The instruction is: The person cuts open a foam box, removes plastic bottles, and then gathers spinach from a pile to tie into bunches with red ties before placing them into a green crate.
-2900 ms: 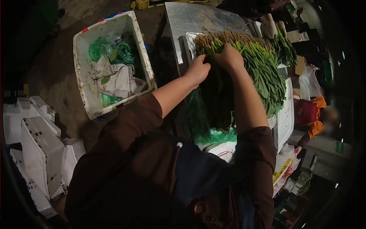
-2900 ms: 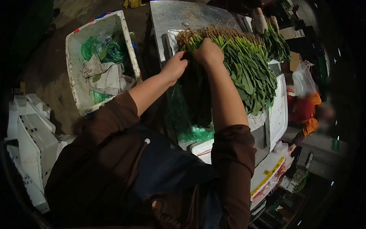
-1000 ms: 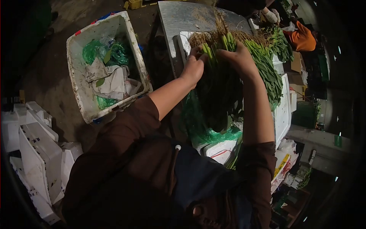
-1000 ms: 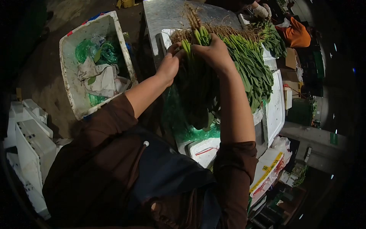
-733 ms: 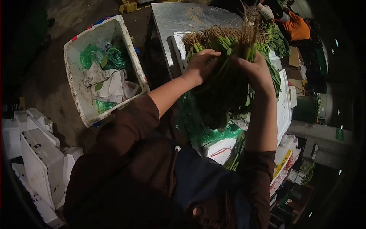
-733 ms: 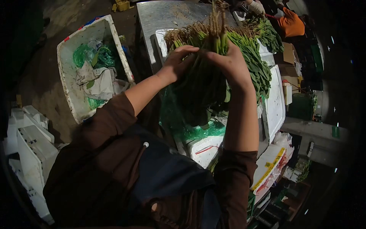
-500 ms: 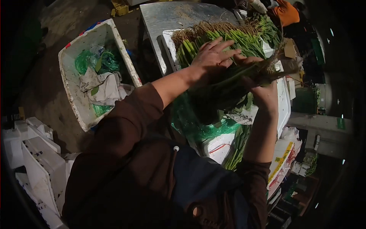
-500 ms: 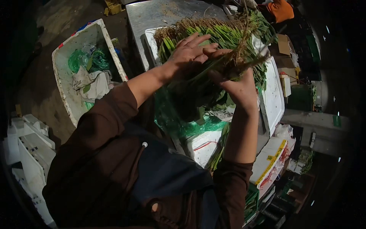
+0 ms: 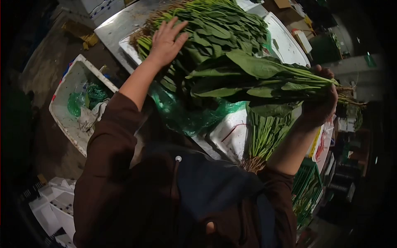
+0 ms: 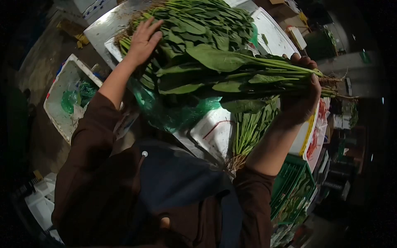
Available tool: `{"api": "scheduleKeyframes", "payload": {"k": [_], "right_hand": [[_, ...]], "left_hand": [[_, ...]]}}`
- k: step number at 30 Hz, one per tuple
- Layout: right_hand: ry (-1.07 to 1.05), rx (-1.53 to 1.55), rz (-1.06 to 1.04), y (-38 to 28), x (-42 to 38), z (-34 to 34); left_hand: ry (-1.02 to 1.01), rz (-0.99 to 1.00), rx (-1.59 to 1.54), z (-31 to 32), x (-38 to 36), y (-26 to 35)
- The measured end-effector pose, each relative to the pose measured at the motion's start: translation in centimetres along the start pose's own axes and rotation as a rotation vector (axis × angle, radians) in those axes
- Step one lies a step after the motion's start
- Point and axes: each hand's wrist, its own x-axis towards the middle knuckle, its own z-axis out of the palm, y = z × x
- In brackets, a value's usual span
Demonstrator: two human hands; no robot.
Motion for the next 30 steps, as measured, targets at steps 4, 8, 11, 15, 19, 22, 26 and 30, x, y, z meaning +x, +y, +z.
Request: {"api": "scheduleKeyframes", "payload": {"k": [4,8,11,15,19,22,26,30], "right_hand": [[0.364,-0.056,-0.104,-1.6,-3.7,-2.1],[0.314,0.185,-0.070,-2.8,-7.4,-5.3],[0.388,0.267,-0.096,-4.2,-10.5,-6.6],[0.477,0.120,-0.066,-5.9,-15.0,-8.0],[0.581,-0.092,0.111,-6.7,-19.1,-11.2],[0.608,-0.077,0.124,-8.8,-20.9,-13.2],[0.459,-0.150,0.036,-14.7,-21.2,-15.5],[0.514,-0.405,-0.221,-17.1,-20.4,-16.3]], "left_hand": [[0.023,0.257,-0.425,-2.6,-0.8,12.3],[-0.257,0.248,-0.586,2.4,-4.1,21.7],[-0.502,0.075,-0.756,6.1,-6.6,25.1],[-0.663,0.045,-0.861,9.0,-9.5,28.8],[-0.781,-0.025,-0.870,10.7,-12.1,32.6],[-0.835,-0.016,-0.854,11.4,-13.9,34.8],[-0.350,0.166,-0.455,11.6,-16.8,36.2],[-0.373,0.292,-0.413,11.7,-19.6,38.4]]}}
